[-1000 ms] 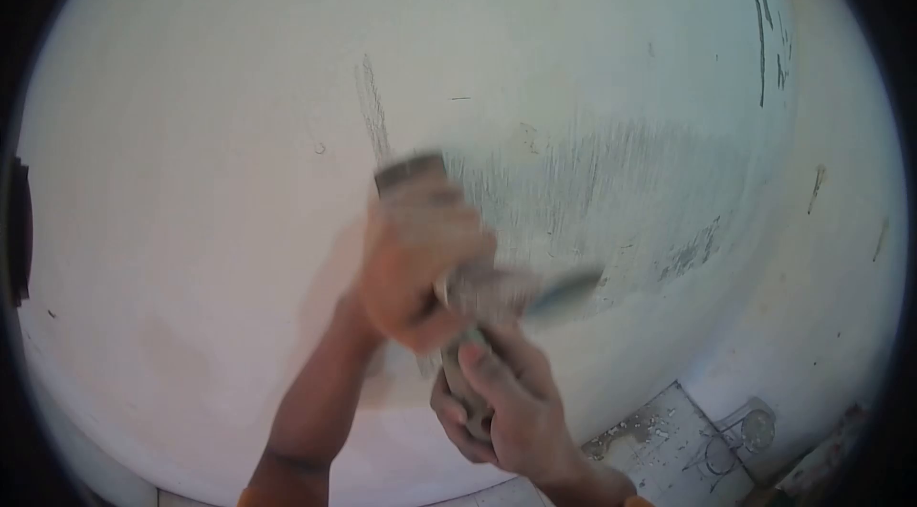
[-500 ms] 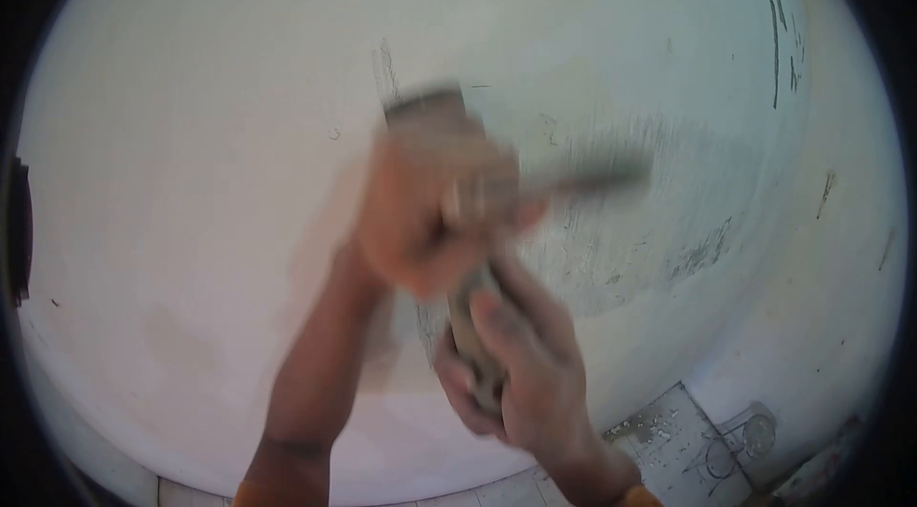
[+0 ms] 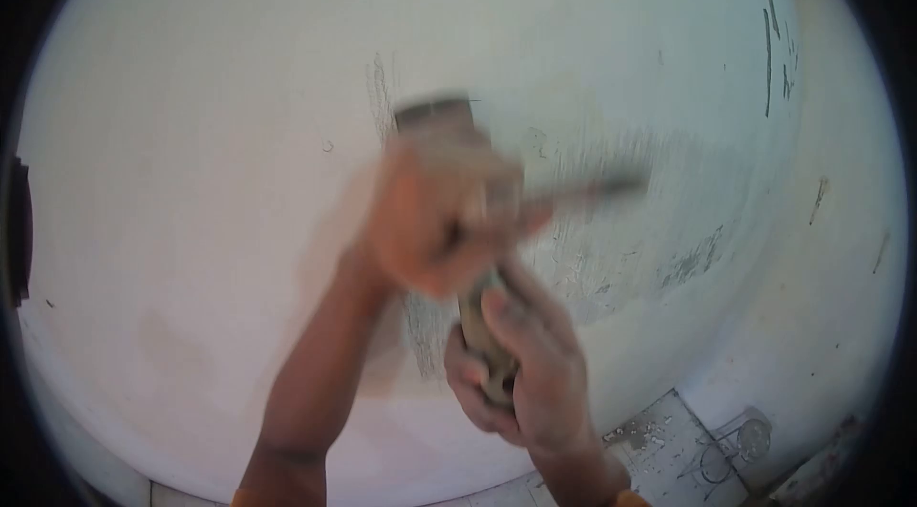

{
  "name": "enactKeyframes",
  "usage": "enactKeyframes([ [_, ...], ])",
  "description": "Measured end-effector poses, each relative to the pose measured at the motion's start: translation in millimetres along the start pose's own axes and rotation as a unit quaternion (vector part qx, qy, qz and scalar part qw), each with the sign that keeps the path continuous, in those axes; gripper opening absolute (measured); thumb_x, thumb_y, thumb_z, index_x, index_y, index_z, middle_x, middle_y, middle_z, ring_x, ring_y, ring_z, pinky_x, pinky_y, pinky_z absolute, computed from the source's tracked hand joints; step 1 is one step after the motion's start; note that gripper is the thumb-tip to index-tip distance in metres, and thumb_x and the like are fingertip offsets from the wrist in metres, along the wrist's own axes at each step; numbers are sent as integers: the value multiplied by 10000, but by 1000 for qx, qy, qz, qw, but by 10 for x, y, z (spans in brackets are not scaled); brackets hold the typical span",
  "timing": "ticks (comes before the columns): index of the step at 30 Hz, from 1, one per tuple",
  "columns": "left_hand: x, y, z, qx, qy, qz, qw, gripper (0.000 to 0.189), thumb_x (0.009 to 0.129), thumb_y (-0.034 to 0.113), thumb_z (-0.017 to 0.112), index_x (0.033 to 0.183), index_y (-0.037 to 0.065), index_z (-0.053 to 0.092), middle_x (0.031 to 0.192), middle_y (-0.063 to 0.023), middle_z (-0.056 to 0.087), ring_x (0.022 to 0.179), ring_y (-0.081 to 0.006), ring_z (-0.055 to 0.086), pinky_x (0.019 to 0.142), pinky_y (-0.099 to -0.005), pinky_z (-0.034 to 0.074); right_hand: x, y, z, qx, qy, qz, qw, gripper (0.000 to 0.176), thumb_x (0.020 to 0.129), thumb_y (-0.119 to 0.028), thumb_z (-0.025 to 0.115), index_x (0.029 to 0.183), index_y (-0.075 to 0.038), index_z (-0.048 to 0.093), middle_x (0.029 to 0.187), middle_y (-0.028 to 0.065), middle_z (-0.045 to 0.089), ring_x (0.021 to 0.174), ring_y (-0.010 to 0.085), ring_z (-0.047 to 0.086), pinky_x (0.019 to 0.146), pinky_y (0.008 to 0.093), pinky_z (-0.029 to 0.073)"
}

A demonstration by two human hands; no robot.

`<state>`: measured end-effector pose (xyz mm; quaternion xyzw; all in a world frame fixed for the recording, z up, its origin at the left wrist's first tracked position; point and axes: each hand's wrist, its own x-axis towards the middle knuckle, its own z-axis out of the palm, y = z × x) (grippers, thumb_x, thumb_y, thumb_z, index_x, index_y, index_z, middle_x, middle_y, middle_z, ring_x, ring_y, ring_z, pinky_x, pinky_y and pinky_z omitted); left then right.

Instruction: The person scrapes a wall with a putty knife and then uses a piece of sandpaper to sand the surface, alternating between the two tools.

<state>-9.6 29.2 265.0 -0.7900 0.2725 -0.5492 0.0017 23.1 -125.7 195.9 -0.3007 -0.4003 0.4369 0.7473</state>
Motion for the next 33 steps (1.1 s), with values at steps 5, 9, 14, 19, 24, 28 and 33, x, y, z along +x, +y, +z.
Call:
enactKeyframes([
  [5,-57,8,38,-9,48,64,997,214,665,195,658,609,40,522,505,-80,417,447,-268,428,470,-378,335,-83,-42,-16,-40,-4,-9,999,440,961,-273,401,1331,-40,350,567,64,432,295,75,293,260,208,196],
  [9,109,-17,-19,19,19,-7,1000,176,622,209,608,619,53,527,498,-82,398,441,-279,393,461,-363,322,1,-198,92,-44,-2,-12,999,392,963,-282,396,1274,-44,386,565,60,432,293,69,289,260,201,196],
  [14,-201,91,222,-4,60,57,997,206,666,228,600,608,54,506,495,-51,357,425,-256,365,449,-338,306,-211,6,-121,-50,48,24,997,373,948,-253,407,1251,-35,401,555,54,416,291,72,272,261,203,186],
  [19,117,12,124,3,55,7,998,213,652,247,604,572,79,500,484,-69,379,428,-255,377,464,-346,320,-61,-274,-13,-27,8,21,999,383,950,-246,420,1265,-31,385,574,72,425,298,79,292,261,205,193],
  [24,-117,100,152,23,41,-4,999,207,628,254,627,617,79,517,487,-84,450,453,-268,446,497,-372,371,-108,-107,-121,-73,3,22,997,387,962,-270,404,1282,-54,377,584,73,436,299,74,303,265,198,204],
  [28,60,10,122,3,66,3,998,172,600,181,629,615,50,519,508,-78,420,446,-272,401,465,-371,312,-30,-270,-21,-67,-7,24,997,413,964,-276,408,1325,-79,360,594,68,444,305,63,296,265,195,204],
  [33,-124,45,140,12,51,32,998,208,618,229,613,715,48,582,528,-110,463,511,-297,462,521,-391,365,-117,-129,-87,-72,0,37,997,437,966,-285,406,1356,-100,339,608,65,453,304,64,295,263,198,209],
])
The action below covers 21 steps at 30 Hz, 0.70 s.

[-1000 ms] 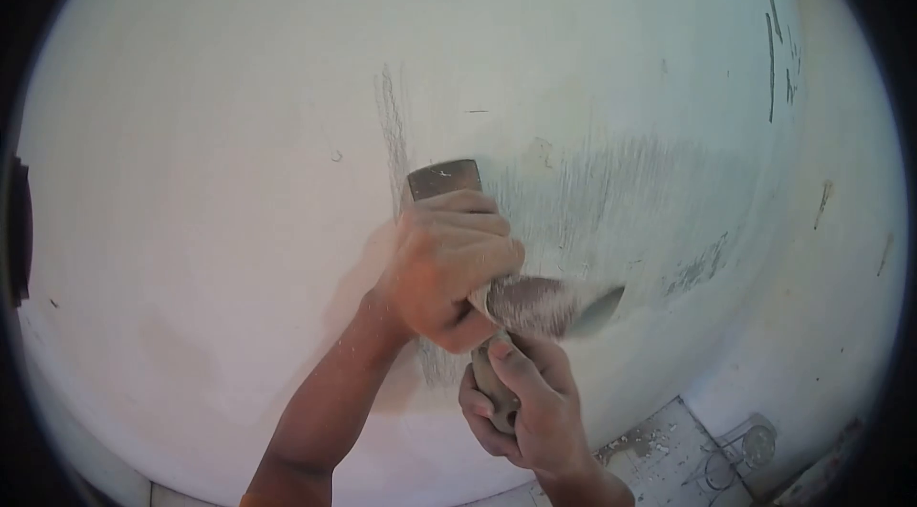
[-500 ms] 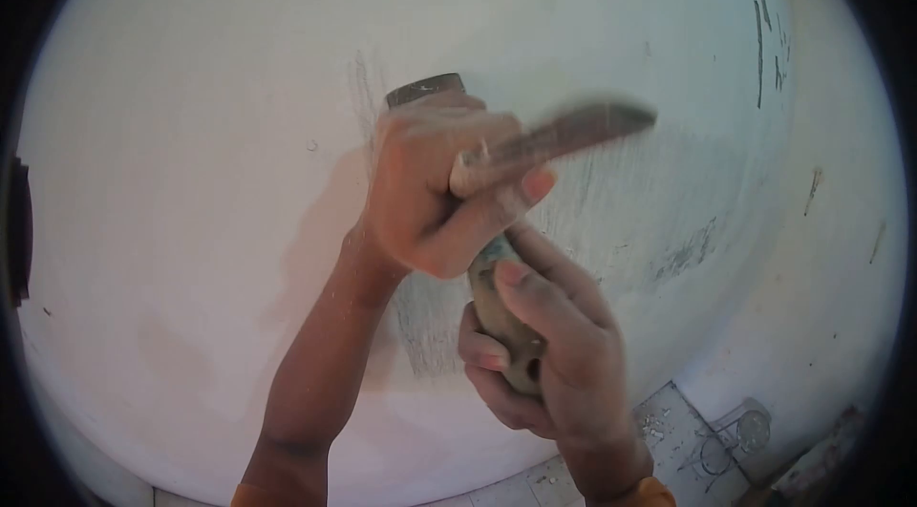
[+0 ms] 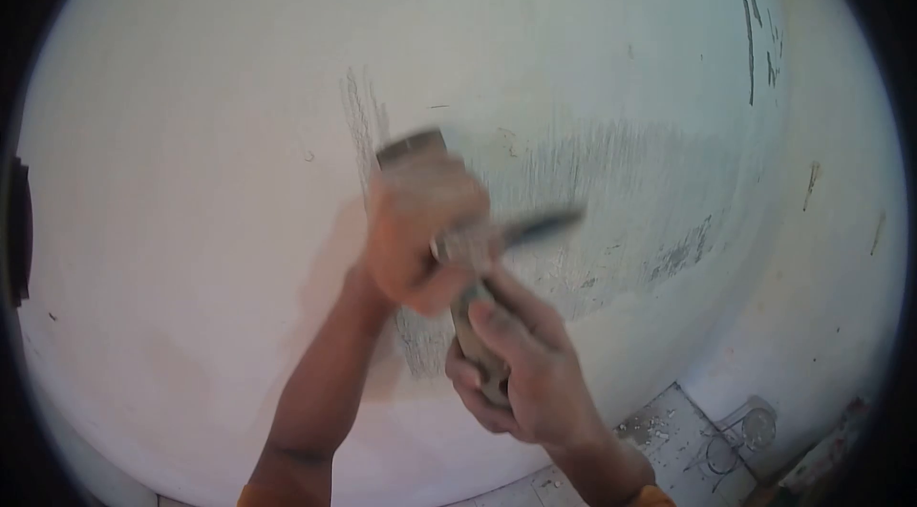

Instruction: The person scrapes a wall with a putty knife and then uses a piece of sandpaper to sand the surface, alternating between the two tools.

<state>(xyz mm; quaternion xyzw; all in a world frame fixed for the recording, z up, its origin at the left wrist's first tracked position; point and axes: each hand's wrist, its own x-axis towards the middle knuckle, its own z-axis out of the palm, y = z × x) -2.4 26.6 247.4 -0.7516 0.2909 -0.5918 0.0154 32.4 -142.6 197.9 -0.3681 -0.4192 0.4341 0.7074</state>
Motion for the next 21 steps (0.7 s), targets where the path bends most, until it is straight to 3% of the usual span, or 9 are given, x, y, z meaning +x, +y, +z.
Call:
enactKeyframes([
  [4,274,-23,-72,-42,41,-69,996,151,620,177,622,651,43,559,495,-118,409,472,-305,433,492,-382,344,92,-230,127,-4,-27,-28,999,408,969,-268,398,1335,-92,366,613,61,453,308,70,304,270,199,219],
  [8,-193,138,82,-26,-3,-51,998,204,636,194,628,591,40,502,480,-99,381,453,-299,386,469,-375,332,-43,199,-86,-26,12,1,1000,358,970,-250,391,1281,-73,405,591,60,439,312,69,301,271,200,219],
  [9,-111,28,31,-24,-2,27,999,126,662,154,569,636,39,524,525,-80,426,454,-228,385,467,-326,301,-53,119,-20,-14,43,-4,999,348,968,-242,395,1260,-55,416,587,61,444,309,66,294,269,201,216],
  [11,175,-89,-51,-6,23,-16,1000,152,672,175,566,626,43,504,529,-75,425,459,-233,384,469,-329,302,54,-178,108,-14,-9,-40,999,345,966,-244,400,1248,-45,418,590,71,450,305,61,285,263,199,210],
  [14,178,-53,-5,-1,36,-12,999,170,646,176,591,611,50,483,525,-68,413,468,-253,388,473,-348,300,50,-114,59,-22,-11,-37,999,349,964,-247,402,1251,-49,416,588,67,445,304,58,283,260,194,208],
  [16,-116,42,91,-2,32,38,999,163,634,167,605,614,51,491,524,-63,409,466,-257,388,473,-360,296,-6,96,-47,-17,4,-28,999,353,964,-252,402,1253,-51,417,590,63,444,305,57,282,259,192,206],
  [17,-228,150,104,3,-15,-47,999,167,523,189,591,583,67,494,518,-85,450,479,-265,433,508,-381,358,-20,188,-114,-16,7,-21,1000,354,963,-256,402,1253,-54,418,592,60,445,306,56,281,260,192,204],
  [20,54,-45,-23,35,-1,25,999,157,659,160,587,617,37,500,545,-71,462,481,-244,433,495,-348,347,67,-16,-14,-30,-12,-47,998,358,963,-270,402,1269,-85,420,600,57,449,315,57,280,265,192,202],
  [21,240,-159,-71,3,9,56,998,116,681,109,573,709,5,616,569,-68,518,487,-229,459,506,-341,367,166,-191,92,-34,-21,-57,998,361,963,-273,405,1275,-92,418,601,58,451,316,57,281,266,193,202],
])
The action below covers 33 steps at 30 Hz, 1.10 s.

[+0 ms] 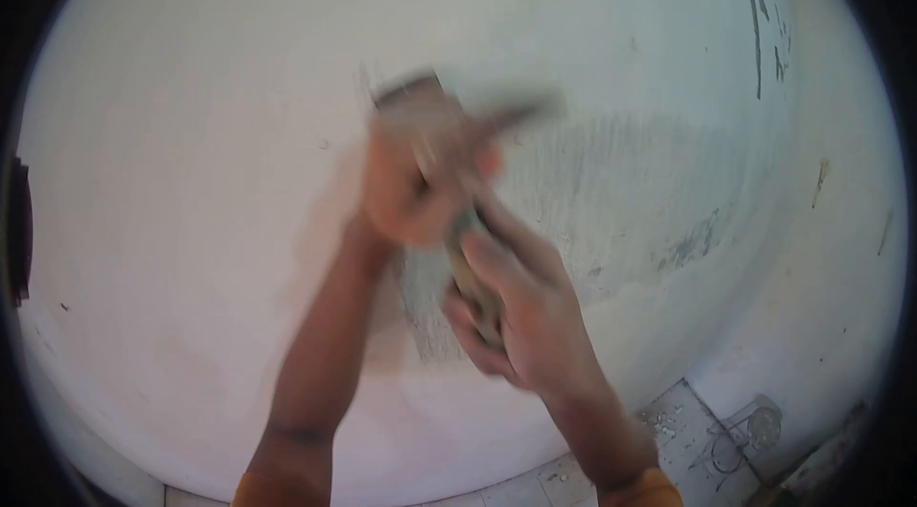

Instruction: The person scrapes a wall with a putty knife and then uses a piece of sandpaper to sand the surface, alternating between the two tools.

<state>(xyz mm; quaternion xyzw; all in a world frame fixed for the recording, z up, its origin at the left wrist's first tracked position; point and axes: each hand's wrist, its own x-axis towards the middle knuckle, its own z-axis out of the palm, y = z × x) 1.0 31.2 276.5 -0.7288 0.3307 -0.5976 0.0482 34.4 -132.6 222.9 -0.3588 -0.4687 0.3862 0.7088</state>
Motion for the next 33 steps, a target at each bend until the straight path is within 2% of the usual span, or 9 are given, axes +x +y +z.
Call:
enactKeyframes([
  [3,239,43,-196,-19,-42,-189,981,311,715,128,540,953,-19,677,608,-75,540,530,-229,491,519,-363,373,110,-108,49,9,-30,-18,999,371,961,-282,414,1288,-106,414,607,59,462,317,56,287,271,195,205],
  [6,-180,134,-62,53,-56,-76,994,179,700,172,574,747,7,627,579,-91,478,541,-252,476,554,-394,385,-36,220,-135,8,-8,22,1000,325,962,-301,432,1218,-100,445,616,60,481,322,63,311,277,205,217],
  [10,-1303,875,386,34,-74,-115,990,238,547,240,589,686,73,494,646,-117,452,609,-308,496,577,-421,402,-690,1258,-642,17,24,137,990,291,959,-354,471,1003,-67,460,654,76,515,361,79,382,297,220,248],
  [15,-2055,2001,637,-11,-6,-364,931,135,848,59,560,966,10,605,868,-153,626,794,-279,633,665,-363,507,-1511,1976,-1072,65,104,249,961,279,962,-285,463,1087,-37,491,648,52,485,455,89,405,371,226,271],
  [19,-2269,2941,1007,-161,306,-727,593,303,957,105,451,1223,-39,470,896,-82,629,807,-134,604,677,-280,511,-1897,2221,-1248,-65,163,167,970,302,974,-246,407,1165,-16,447,875,111,560,702,126,516,586,244,425],
  [21,-2138,3188,1178,-195,206,-806,519,383,957,90,443,1328,-2,420,961,-77,617,824,-135,588,736,-270,498,-1922,2216,-1231,-121,167,113,972,334,979,-218,385,1243,-13,395,1014,118,556,875,141,531,729,257,446],
  [25,-1817,3244,1357,-62,137,-769,621,343,934,120,481,1260,15,497,1017,-103,621,892,-143,572,799,-275,454,-1789,2066,-1079,-114,149,78,979,386,989,-150,322,1335,2,242,1315,171,443,1121,206,479,962,318,374],
  [27,-1793,3232,1344,-56,111,-811,572,319,932,112,482,1233,10,511,1005,-118,618,847,-141,570,736,-287,466,-1683,2132,-1153,-167,93,-18,981,399,992,-165,324,1335,19,238,1327,176,429,1153,218,455,984,327,352],
  [33,-1706,3037,1179,39,207,-778,592,285,950,228,504,1019,-28,611,625,-66,582,508,-103,531,466,-231,420,-1293,1721,-1257,-234,-61,27,970,463,920,-33,361,1354,47,224,1400,203,360,1269,246,372,1029,340,309],
])
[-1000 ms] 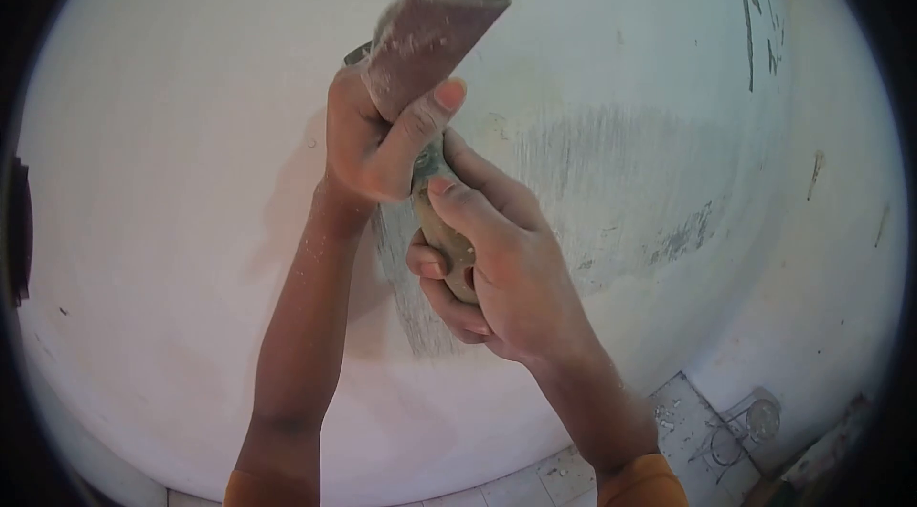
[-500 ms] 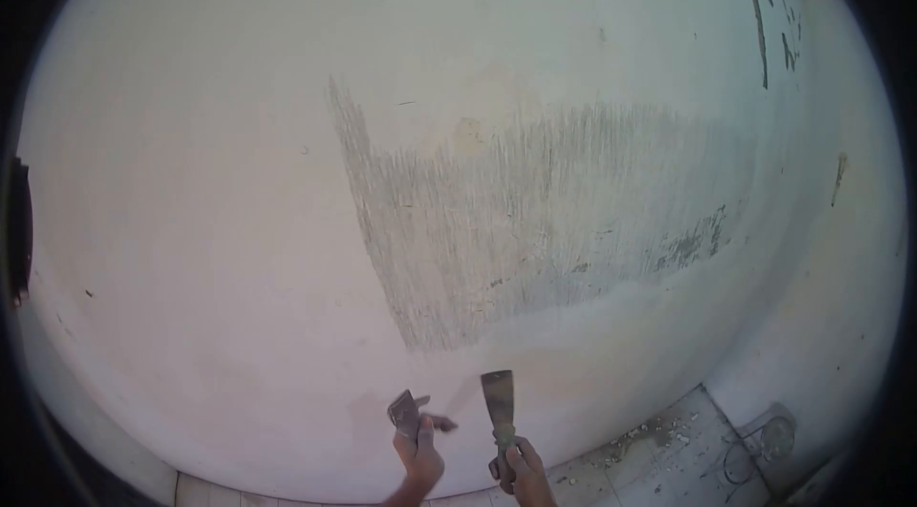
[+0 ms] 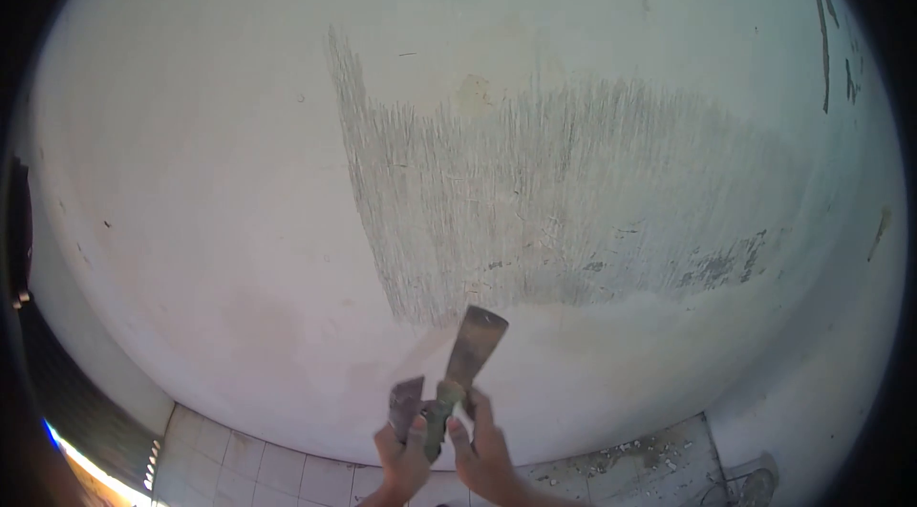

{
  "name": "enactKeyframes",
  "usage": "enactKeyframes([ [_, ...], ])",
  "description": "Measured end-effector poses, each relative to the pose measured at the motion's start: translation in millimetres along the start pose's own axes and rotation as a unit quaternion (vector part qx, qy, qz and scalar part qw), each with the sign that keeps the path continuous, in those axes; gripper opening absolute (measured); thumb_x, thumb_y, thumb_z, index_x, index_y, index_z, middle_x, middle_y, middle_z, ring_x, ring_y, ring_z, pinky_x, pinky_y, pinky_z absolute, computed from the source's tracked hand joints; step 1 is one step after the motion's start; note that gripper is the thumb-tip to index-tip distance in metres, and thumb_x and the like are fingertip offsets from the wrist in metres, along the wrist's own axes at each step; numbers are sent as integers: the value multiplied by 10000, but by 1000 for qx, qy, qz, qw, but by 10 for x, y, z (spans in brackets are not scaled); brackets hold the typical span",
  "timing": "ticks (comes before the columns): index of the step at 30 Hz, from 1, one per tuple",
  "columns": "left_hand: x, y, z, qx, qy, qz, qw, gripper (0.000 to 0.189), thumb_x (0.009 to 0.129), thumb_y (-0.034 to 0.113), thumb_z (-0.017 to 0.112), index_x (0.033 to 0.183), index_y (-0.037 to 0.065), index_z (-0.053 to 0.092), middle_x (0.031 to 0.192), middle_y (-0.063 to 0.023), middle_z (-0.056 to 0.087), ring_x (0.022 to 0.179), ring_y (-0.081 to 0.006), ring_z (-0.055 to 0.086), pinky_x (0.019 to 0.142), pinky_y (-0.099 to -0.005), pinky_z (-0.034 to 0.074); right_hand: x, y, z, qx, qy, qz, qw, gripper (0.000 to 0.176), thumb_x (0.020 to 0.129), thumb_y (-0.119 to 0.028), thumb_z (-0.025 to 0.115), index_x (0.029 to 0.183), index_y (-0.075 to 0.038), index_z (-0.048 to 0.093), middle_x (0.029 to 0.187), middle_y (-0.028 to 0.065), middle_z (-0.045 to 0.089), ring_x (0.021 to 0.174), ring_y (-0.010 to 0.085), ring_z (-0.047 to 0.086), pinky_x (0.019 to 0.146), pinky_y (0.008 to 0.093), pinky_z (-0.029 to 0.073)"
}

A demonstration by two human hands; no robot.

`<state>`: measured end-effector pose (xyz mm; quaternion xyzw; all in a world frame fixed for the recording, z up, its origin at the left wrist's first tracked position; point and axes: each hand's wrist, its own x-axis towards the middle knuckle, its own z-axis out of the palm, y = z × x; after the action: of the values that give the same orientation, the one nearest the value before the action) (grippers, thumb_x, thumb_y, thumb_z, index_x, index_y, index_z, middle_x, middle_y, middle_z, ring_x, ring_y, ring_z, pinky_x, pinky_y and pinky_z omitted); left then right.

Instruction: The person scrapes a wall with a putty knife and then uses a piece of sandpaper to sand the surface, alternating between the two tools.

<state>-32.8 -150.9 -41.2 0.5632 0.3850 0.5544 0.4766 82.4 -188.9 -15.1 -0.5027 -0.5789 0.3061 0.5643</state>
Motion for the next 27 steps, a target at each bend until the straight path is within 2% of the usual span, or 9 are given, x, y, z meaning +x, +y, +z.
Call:
enactKeyframes([
  [1,95,159,-33,-91,16,-64,994,338,933,294,546,978,-31,624,602,-49,548,436,-91,478,379,-230,355,117,-155,-76,-16,38,-62,997,515,870,10,373,1363,46,229,1416,218,336,1304,269,344,1050,357,292],
  [2,208,264,-70,-143,50,-63,986,369,925,332,556,954,-30,618,581,-42,533,405,-82,449,350,-233,316,270,-338,-170,-33,77,-123,989,571,820,53,384,1372,45,234,1432,232,312,1338,291,316,1070,374,274],
  [4,432,487,-116,-185,71,40,979,411,932,340,535,932,-68,588,550,-57,511,364,-85,410,317,-227,282,600,-528,-330,-157,119,-328,924,622,742,74,387,1357,39,302,1438,249,302,1361,363,272,1105,413,234],
  [6,623,793,-109,-185,91,84,975,392,946,302,509,928,-86,561,543,-60,504,352,-80,397,305,-223,273,867,-966,-462,-343,-21,-411,844,560,775,63,476,1326,-4,403,1424,188,369,1346,329,320,1116,426,225],
  [8,898,1088,-89,-152,52,164,973,379,957,269,487,941,-104,553,542,-76,513,345,-72,396,296,-215,268,1414,-1349,-372,-478,-96,-590,644,431,834,-56,541,1261,-19,497,1363,116,462,1316,245,382,1081,428,318],
  [11,1045,1182,-70,-177,52,187,965,399,973,259,441,957,-124,551,537,-89,517,338,-68,393,286,-208,259,1813,-1552,-309,-490,-100,-645,579,450,826,-157,606,1265,-100,522,1336,43,505,1273,165,441,1079,392,338],
  [20,977,1392,-25,-197,56,182,962,610,969,392,340,1082,-184,505,595,-150,545,346,-105,408,297,-226,288,2156,-1661,-527,-484,-94,-661,566,335,848,-141,574,1176,-73,573,1222,62,581,1211,181,506,1045,365,404],
  [24,849,1469,235,-268,79,161,947,581,965,359,339,1092,-183,501,605,-156,546,352,-110,405,306,-229,290,2231,-1587,-533,-471,-82,-677,560,328,845,-151,580,1160,-59,578,1221,76,579,1214,203,503,1043,370,407],
  [27,760,1540,218,-274,63,169,945,547,974,335,402,1162,-173,478,646,-147,567,412,-110,436,370,-232,313,2208,-1572,-510,-443,-67,-670,592,314,858,-147,568,1150,-30,575,1232,113,566,1227,238,490,1049,395,393],
])
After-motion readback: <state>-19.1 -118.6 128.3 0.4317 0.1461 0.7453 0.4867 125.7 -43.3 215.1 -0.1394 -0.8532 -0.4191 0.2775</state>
